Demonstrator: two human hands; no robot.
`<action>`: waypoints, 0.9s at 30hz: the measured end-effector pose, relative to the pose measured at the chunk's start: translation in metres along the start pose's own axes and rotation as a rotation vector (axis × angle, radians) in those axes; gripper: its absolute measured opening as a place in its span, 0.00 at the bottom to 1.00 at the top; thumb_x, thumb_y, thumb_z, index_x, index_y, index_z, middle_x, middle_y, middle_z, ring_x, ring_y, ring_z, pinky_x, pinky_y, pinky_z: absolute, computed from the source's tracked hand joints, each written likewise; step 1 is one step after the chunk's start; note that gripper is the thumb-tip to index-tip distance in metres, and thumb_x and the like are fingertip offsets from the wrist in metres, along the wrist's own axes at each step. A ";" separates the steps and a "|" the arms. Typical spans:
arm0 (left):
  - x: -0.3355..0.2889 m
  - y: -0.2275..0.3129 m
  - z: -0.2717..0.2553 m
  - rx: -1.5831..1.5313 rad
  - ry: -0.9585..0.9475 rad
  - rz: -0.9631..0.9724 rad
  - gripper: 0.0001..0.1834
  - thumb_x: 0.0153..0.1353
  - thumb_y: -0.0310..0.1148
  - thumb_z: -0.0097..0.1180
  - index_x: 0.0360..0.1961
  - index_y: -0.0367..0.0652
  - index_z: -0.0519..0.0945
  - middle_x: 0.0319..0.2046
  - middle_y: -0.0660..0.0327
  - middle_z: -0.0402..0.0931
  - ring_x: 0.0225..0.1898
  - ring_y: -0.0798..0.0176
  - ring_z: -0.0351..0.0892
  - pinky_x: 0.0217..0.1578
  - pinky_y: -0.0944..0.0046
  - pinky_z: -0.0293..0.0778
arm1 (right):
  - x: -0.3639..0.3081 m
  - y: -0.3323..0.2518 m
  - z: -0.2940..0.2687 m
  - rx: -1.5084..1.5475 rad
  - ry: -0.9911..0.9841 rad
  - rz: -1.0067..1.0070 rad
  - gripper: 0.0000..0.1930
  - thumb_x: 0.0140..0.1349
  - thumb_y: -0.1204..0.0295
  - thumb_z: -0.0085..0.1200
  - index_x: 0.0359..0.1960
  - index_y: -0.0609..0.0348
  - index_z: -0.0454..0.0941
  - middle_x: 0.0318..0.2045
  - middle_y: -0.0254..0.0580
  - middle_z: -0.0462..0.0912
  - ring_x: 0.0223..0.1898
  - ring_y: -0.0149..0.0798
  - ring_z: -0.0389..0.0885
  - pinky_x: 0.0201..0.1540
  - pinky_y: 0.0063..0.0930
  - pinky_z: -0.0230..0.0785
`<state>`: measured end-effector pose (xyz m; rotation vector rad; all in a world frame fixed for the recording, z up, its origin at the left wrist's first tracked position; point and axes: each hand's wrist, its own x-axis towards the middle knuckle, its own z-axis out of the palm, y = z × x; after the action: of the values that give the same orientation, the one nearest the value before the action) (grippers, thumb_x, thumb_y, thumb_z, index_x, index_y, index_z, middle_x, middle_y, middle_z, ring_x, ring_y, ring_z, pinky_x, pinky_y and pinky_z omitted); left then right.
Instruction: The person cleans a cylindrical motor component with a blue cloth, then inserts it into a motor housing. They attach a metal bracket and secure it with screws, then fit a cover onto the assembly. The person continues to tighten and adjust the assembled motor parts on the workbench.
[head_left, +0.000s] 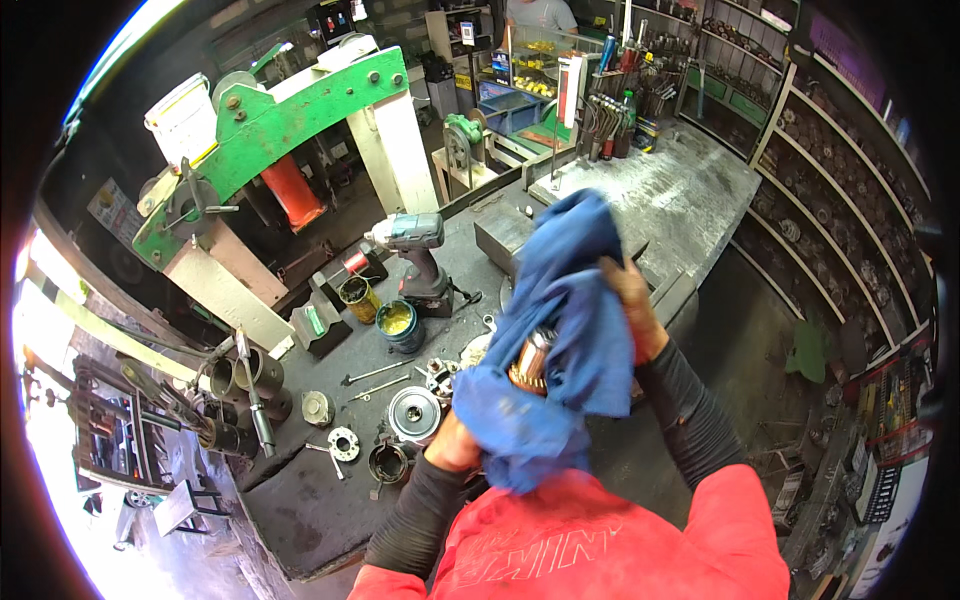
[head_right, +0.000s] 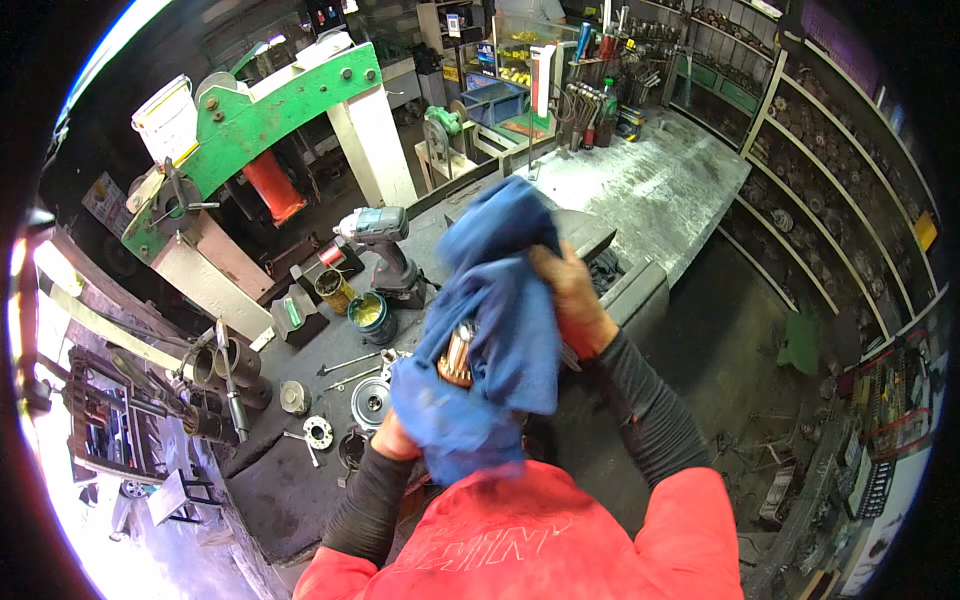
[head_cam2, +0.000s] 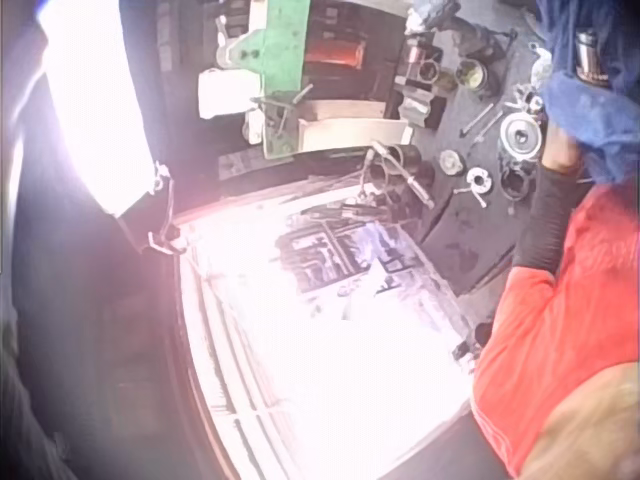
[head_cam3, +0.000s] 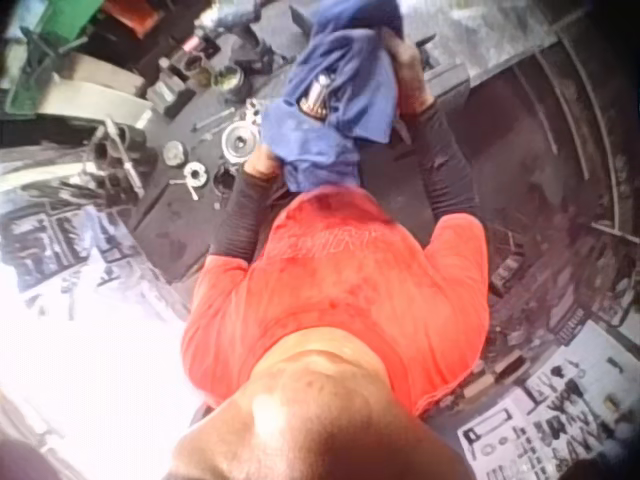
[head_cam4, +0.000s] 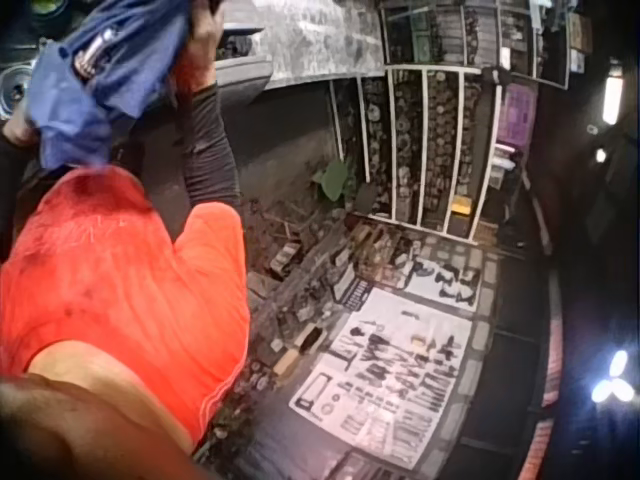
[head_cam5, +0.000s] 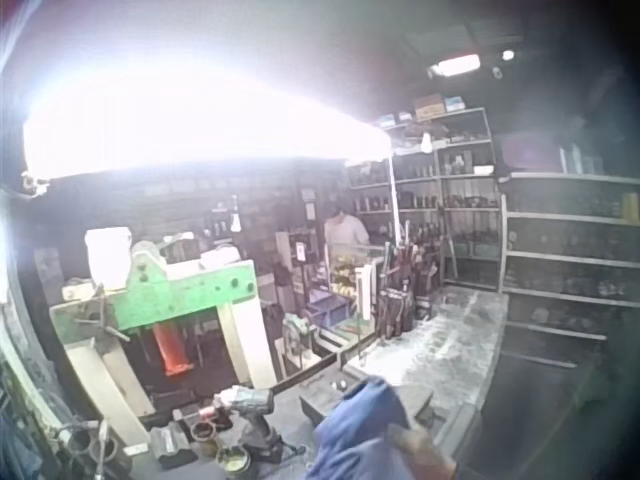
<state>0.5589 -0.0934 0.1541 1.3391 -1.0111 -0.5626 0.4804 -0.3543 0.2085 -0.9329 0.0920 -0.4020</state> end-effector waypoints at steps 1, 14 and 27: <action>-0.013 0.003 0.004 -0.407 0.067 -0.116 0.23 0.67 0.32 0.60 0.61 0.36 0.77 0.48 0.56 0.83 0.44 0.62 0.83 0.48 0.59 0.80 | -0.004 -0.003 -0.005 0.101 0.053 -0.008 0.19 0.70 0.66 0.58 0.58 0.60 0.80 0.55 0.41 0.84 0.52 0.41 0.83 0.61 0.38 0.72; 0.002 0.040 -0.009 0.045 -0.065 0.007 0.31 0.47 0.39 0.77 0.53 0.39 0.83 0.52 0.56 0.84 0.50 0.62 0.83 0.54 0.59 0.78 | -0.006 0.005 0.035 -0.722 -0.407 -0.050 0.19 0.76 0.60 0.51 0.56 0.61 0.81 0.47 0.36 0.86 0.48 0.28 0.77 0.58 0.31 0.71; -0.049 0.027 0.010 -0.969 0.048 -0.256 0.35 0.52 0.41 0.73 0.61 0.39 0.77 0.57 0.54 0.79 0.59 0.58 0.76 0.64 0.55 0.70 | -0.041 0.056 0.012 -0.773 -0.427 -0.294 0.26 0.68 0.71 0.63 0.66 0.65 0.72 0.64 0.46 0.76 0.66 0.40 0.72 0.72 0.36 0.63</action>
<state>0.5209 -0.0531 0.1658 0.5972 -0.3999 -1.0380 0.4623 -0.3004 0.1676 -1.7889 -0.3065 -0.4351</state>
